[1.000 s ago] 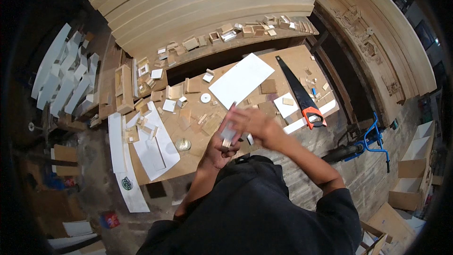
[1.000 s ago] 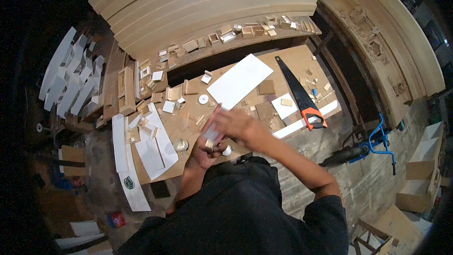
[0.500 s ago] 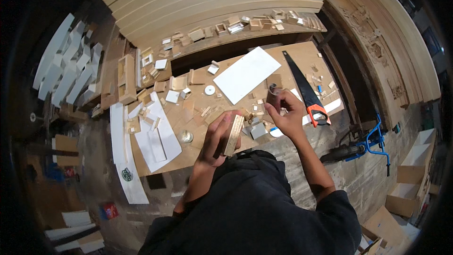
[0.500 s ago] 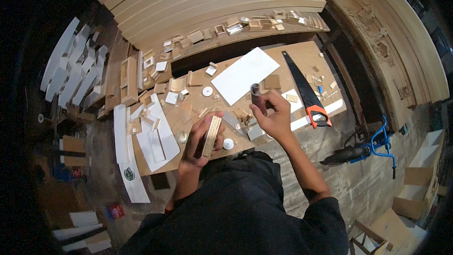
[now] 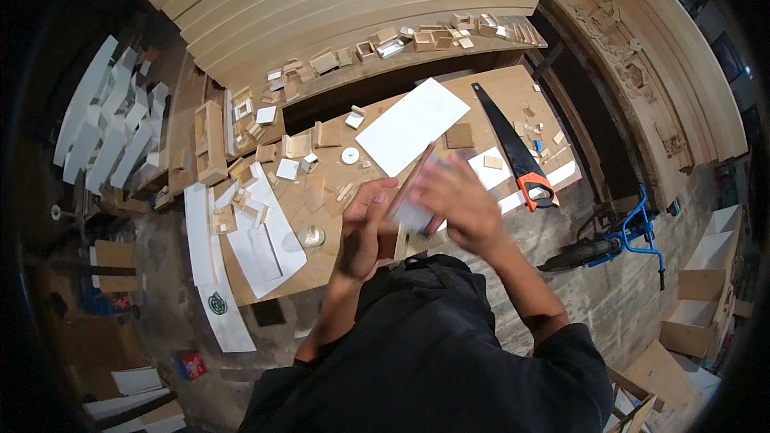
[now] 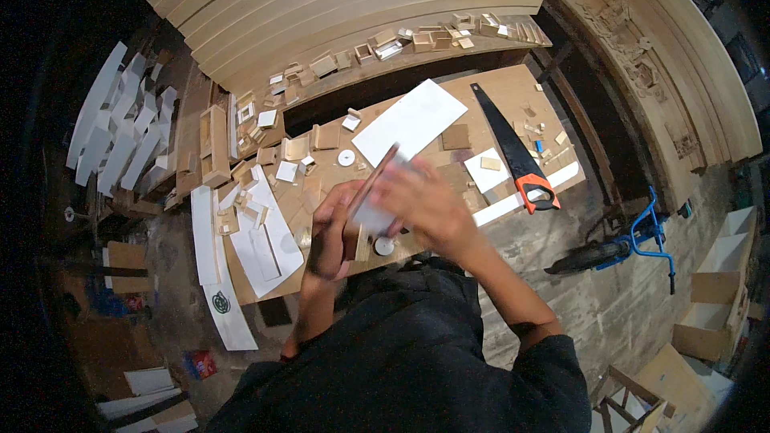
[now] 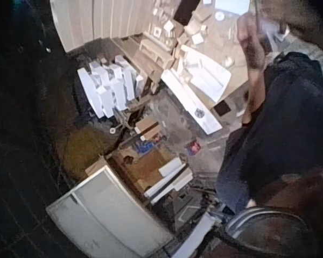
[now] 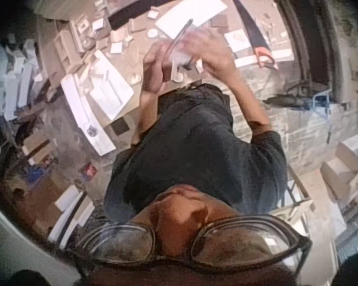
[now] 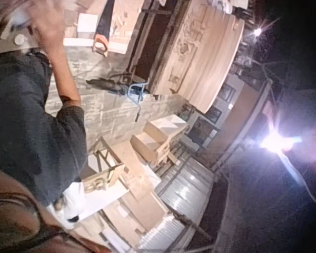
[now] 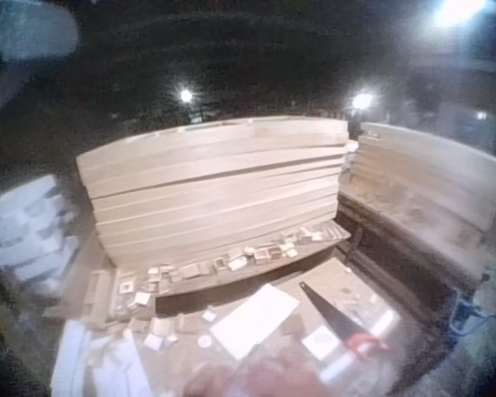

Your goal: The person assembles a miniature wooden model by applying glue to small wooden components, joining them together, and then sanding the edges of a small wooden block with a sanding block.

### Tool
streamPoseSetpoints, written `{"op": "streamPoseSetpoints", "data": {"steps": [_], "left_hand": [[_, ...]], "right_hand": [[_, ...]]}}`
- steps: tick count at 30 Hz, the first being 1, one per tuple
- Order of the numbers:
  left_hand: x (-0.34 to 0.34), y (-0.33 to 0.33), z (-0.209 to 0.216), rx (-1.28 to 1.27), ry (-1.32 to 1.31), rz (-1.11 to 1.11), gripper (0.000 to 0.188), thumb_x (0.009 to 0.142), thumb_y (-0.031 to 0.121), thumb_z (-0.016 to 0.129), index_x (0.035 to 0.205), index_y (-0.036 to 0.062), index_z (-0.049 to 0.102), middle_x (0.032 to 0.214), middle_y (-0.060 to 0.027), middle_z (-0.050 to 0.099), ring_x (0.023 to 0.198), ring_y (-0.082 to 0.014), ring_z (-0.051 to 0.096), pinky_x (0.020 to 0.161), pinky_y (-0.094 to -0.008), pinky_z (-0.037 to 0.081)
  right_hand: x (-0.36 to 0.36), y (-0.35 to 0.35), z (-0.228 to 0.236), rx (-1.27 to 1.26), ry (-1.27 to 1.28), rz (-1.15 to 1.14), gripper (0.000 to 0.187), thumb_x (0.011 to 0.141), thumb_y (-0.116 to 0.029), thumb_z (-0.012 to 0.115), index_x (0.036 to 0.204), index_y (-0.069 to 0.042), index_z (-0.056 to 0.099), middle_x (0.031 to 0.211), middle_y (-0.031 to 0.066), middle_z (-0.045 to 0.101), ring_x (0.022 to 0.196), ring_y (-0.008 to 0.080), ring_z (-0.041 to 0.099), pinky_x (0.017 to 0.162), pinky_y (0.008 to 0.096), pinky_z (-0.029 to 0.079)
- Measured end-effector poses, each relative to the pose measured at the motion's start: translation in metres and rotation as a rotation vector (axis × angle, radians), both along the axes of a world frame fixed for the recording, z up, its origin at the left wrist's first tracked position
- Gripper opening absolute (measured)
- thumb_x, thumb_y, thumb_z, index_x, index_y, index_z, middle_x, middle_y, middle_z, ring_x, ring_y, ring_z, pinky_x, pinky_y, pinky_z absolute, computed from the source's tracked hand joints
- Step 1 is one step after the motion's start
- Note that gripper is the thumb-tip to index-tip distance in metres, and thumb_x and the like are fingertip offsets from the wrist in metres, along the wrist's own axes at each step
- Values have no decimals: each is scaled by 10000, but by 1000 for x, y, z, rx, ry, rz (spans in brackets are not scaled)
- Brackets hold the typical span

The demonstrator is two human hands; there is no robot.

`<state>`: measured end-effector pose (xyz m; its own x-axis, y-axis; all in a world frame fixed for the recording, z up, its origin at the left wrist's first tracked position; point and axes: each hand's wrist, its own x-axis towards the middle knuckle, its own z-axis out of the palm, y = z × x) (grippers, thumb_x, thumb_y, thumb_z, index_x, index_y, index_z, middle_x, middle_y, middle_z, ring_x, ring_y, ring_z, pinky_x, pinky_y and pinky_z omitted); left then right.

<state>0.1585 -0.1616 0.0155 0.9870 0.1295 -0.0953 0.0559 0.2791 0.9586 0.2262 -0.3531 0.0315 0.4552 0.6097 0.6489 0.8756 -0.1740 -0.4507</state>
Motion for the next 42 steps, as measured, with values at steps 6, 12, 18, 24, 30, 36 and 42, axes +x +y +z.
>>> {"op": "streamPoseSetpoints", "data": {"steps": [6, 12, 18, 24, 30, 36, 42], "left_hand": [[-1, -6, 0, 389, -191, 125, 463, 1082, 325, 397, 1326, -41, 539, 815, -66, 628, 770, -122, 554, 732, -297, 464], [-8, -11, 14, 550, 9, 48, 457, 1072, 299, 379, 1324, -37, 560, 876, -122, 652, 844, -166, 604, 806, -316, 487], [-3, -10, -6, 510, -96, 130, 437, 1081, 282, 372, 1316, -29, 571, 978, -173, 658, 933, -212, 622, 860, -341, 488], [11, -13, -58, 194, -106, 36, 465, 1095, 356, 410, 1325, -23, 551, 1057, -124, 671, 951, -197, 641, 875, -330, 519], [4, -22, -70, -583, 134, -320, 430, 1068, 312, 487, 1381, 18, 512, 1059, -57, 653, 856, -111, 656, 688, -269, 574], [12, -35, -51, -384, 112, -166, 453, 1082, 351, 452, 1359, -2, 517, 1102, -66, 654, 957, -139, 659, 825, -302, 566], [17, -26, -49, -106, 30, -236, 557, 1084, 445, 423, 1370, -19, 536, 945, -52, 657, 798, -128, 631, 699, -260, 508]], "right_hand": [[-12, -14, 2, -160, -51, 118, 417, 797, -81, 678, 1213, -69, 703, 1364, 88, 647, 1381, 308, 522, 1189, 556, 333], [-9, -21, -6, -200, -64, 69, 418, 789, -44, 664, 1205, -68, 704, 1365, 80, 643, 1383, 290, 517, 1206, 557, 298], [23, -46, -11, -110, 71, -232, 497, 739, 64, 632, 1209, -79, 709, 1302, 109, 681, 1325, 317, 569, 1178, 553, 326], [-41, 3, -34, 96, 110, -78, 507, 762, 101, 562, 1209, -81, 718, 1332, 133, 664, 1319, 362, 575, 1149, 558, 383], [-5, -20, -49, 37, 31, 9, 490, 788, 27, 525, 1215, -106, 724, 1315, 97, 679, 1334, 367, 562, 1168, 570, 365], [6, -35, -32, 31, 55, -35, 531, 741, 100, 561, 1233, -50, 693, 1281, 121, 692, 1297, 350, 594, 1163, 539, 392], [0, -36, -43, 174, 253, 13, 527, 746, 160, 530, 1198, -40, 714, 1255, 177, 695, 1242, 367, 633, 1061, 477, 497]]}}
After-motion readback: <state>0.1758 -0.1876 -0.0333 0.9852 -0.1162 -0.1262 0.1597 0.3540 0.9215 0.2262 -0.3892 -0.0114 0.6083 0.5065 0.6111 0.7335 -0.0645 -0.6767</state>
